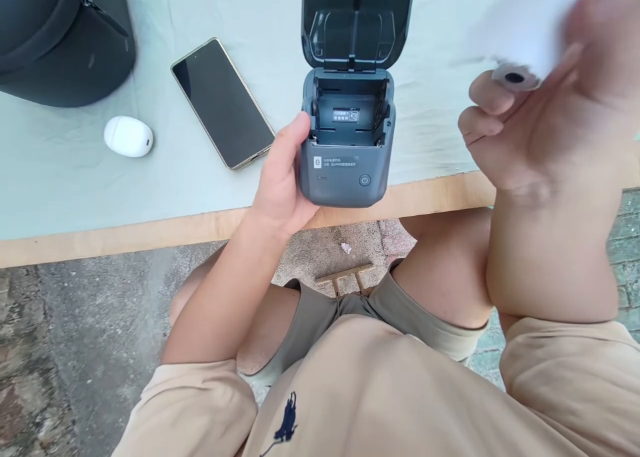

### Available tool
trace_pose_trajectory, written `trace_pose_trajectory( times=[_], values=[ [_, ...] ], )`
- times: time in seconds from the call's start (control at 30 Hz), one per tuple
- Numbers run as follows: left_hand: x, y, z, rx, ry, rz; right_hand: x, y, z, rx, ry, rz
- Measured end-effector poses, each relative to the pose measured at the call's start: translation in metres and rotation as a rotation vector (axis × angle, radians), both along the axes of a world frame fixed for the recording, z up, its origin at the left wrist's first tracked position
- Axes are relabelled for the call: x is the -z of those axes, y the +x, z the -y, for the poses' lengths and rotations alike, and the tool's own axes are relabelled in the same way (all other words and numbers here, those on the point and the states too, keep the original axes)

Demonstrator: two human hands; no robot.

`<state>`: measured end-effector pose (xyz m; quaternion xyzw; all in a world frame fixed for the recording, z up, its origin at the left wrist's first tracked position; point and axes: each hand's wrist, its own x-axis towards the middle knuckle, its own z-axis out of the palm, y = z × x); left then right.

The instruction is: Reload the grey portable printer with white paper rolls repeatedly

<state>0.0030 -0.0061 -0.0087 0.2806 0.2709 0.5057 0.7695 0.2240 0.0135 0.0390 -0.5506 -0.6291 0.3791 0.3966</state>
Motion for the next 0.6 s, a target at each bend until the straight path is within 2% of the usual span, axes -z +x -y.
trace_pose_trajectory(
  times=[0.07,0.13,0.27,0.4,0.5,0.57,0.6],
  values=[
    [0.000,0.000,0.000,-0.002,0.001,-0.006,0.005,-0.006,0.000,0.109,-0.030,-0.176],
    [0.000,-0.001,0.000,0.007,0.009,-0.014,0.009,-0.014,0.002,0.150,-0.027,-0.282],
    [0.001,-0.001,0.000,0.019,0.017,0.011,0.012,-0.023,0.006,0.025,0.133,0.005],
    [0.001,-0.001,-0.001,0.010,0.012,0.000,0.023,-0.021,-0.002,0.063,0.256,0.259],
    [0.001,-0.002,0.000,0.008,0.014,-0.050,0.037,-0.019,-0.014,0.089,0.139,0.464],
    [0.000,-0.003,0.000,0.018,0.016,-0.084,0.040,-0.017,-0.016,0.055,0.031,0.518],
    [0.000,-0.003,0.000,0.020,0.014,-0.095,0.039,-0.016,-0.016,0.034,0.030,0.511]
  ],
)
